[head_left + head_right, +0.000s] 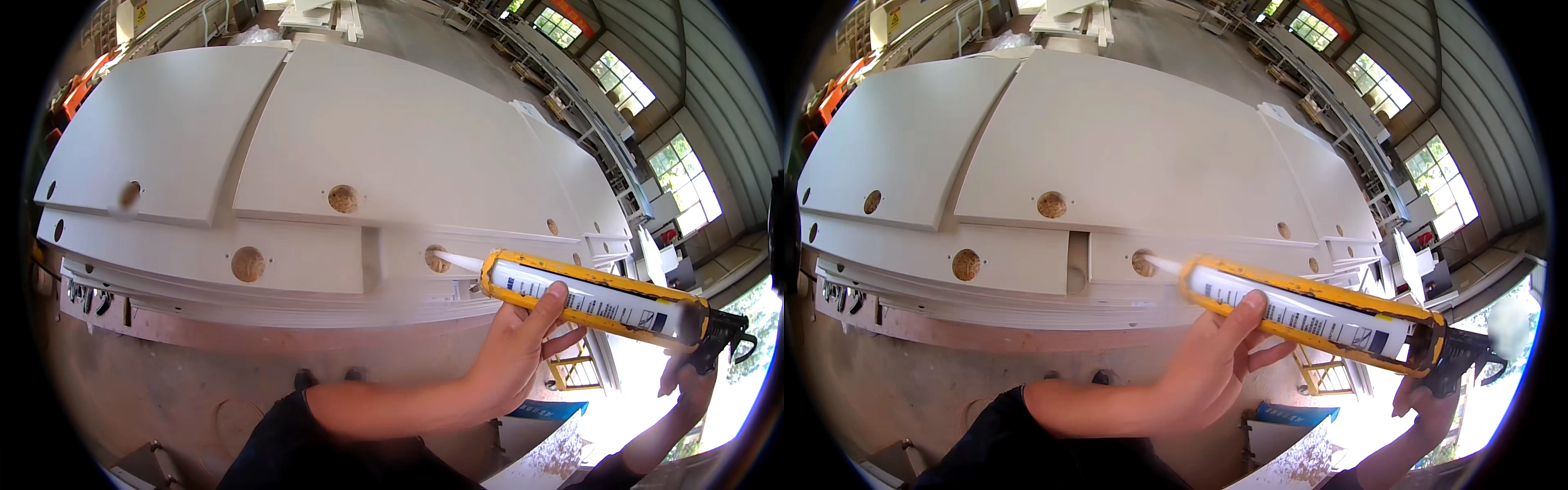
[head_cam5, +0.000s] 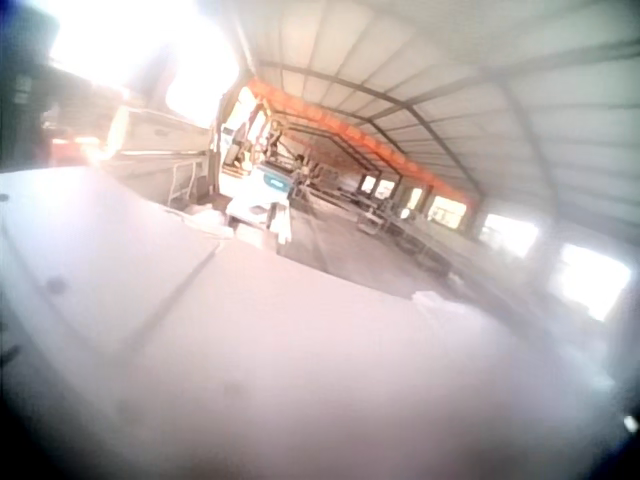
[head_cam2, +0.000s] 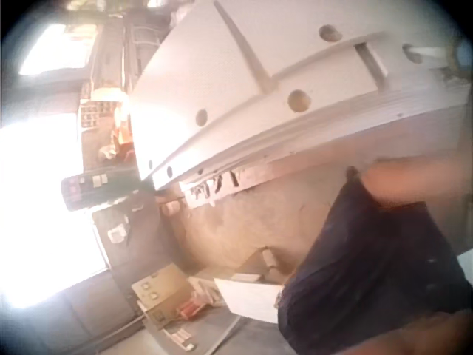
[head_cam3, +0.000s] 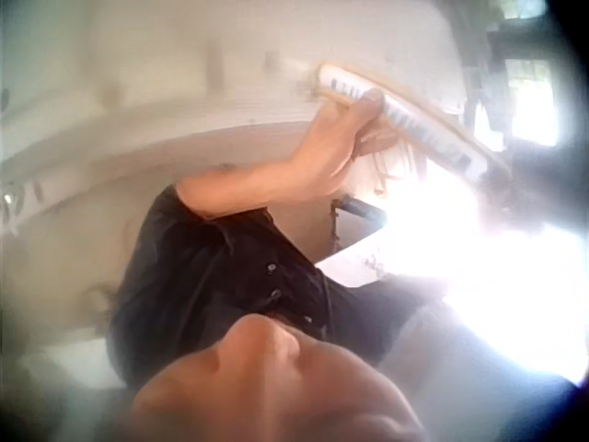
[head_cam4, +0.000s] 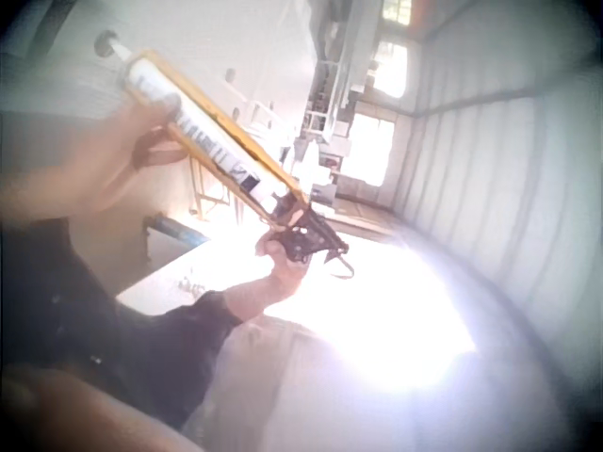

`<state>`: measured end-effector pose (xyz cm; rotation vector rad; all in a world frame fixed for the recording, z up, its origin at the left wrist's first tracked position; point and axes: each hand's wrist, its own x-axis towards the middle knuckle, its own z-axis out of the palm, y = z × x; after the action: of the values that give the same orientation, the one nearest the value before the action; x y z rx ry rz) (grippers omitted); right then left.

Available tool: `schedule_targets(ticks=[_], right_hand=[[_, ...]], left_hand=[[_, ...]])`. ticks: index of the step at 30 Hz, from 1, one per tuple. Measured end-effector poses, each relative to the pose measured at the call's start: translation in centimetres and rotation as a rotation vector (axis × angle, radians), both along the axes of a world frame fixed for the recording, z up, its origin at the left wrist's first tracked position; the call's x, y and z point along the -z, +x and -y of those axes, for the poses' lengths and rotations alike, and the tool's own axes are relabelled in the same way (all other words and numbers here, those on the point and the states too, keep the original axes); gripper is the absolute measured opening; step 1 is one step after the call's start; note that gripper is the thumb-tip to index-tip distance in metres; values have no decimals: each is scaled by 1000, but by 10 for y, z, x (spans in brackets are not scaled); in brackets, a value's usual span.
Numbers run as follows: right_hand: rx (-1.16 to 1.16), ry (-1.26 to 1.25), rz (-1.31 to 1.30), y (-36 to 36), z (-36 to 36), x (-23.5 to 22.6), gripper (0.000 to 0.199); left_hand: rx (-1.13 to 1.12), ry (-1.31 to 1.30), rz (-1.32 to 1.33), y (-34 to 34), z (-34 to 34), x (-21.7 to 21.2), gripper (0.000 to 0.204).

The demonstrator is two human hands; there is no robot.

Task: The person uses a hammer to tap small wooden dowels into pre-drilled holes on stacked white cabinet panels. They then apply adhesive from a caulking gun into the holes and insert white plastic plugs to cover them. Finally, they lift a panel and place it onto a workbench.

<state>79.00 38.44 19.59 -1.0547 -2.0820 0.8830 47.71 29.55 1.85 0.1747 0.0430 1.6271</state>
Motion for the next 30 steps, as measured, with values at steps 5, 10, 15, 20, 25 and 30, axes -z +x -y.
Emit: schedule_targets(ticks=[5, 10, 15, 20, 25, 30], right_hand=[[-48, 20, 78, 16, 7, -25, 83], [347, 101, -435, 57, -7, -47, 85], [130, 389, -201, 98, -40, -38, 64], [-19, 394, -105, 29, -13, -2, 76], [-90, 156, -52, -96, 33, 24, 69], [-35, 100, 82, -148, 70, 4, 66]], left_hand=[[30, -29, 5, -1, 16, -5, 35], [16, 12, 8, -6, 20, -6, 36], [13, 13, 2, 0, 15, -11, 38], [-125, 109, -107, -33, 39, -34, 38], [-232, 1, -87, -83, 53, -23, 36], [-147, 12, -60, -116, 61, -15, 33]])
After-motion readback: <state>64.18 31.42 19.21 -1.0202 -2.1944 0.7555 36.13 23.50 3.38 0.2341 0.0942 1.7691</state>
